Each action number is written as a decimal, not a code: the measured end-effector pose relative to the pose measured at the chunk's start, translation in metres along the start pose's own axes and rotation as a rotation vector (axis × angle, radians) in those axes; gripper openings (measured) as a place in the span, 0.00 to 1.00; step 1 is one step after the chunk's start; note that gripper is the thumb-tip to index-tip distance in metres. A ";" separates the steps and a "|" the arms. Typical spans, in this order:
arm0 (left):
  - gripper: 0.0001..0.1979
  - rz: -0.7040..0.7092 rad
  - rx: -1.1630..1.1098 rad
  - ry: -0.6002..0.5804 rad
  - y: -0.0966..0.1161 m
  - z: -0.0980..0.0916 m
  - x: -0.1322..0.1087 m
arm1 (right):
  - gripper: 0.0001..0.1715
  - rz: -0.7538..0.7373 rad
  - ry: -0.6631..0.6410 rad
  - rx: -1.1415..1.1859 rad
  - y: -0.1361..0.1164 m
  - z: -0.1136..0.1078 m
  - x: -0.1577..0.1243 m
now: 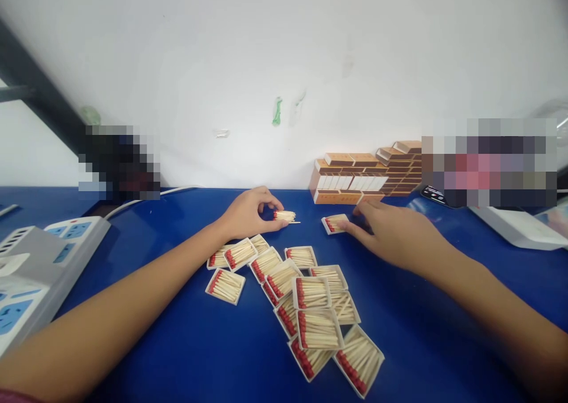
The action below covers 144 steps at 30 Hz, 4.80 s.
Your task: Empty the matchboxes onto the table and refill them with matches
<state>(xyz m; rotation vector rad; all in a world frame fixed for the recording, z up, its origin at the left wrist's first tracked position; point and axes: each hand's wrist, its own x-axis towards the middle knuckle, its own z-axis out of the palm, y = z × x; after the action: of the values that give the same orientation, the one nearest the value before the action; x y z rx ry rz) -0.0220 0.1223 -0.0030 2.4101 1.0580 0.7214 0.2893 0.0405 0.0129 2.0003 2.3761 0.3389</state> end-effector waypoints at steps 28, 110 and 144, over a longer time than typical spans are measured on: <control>0.28 0.119 -0.010 0.019 0.026 -0.006 0.000 | 0.22 -0.253 0.416 0.346 -0.022 0.008 0.004; 0.20 0.050 -0.100 0.088 -0.031 -0.011 0.007 | 0.08 -0.374 -0.023 0.740 -0.072 0.001 0.032; 0.18 0.108 -0.015 0.155 -0.031 -0.004 0.006 | 0.08 -0.585 0.060 0.749 -0.086 0.001 0.041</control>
<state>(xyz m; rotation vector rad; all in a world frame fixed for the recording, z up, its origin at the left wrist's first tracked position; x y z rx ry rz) -0.0377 0.1470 -0.0148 2.4454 0.9821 0.9627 0.1980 0.0671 0.0023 1.2976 3.2777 -0.5921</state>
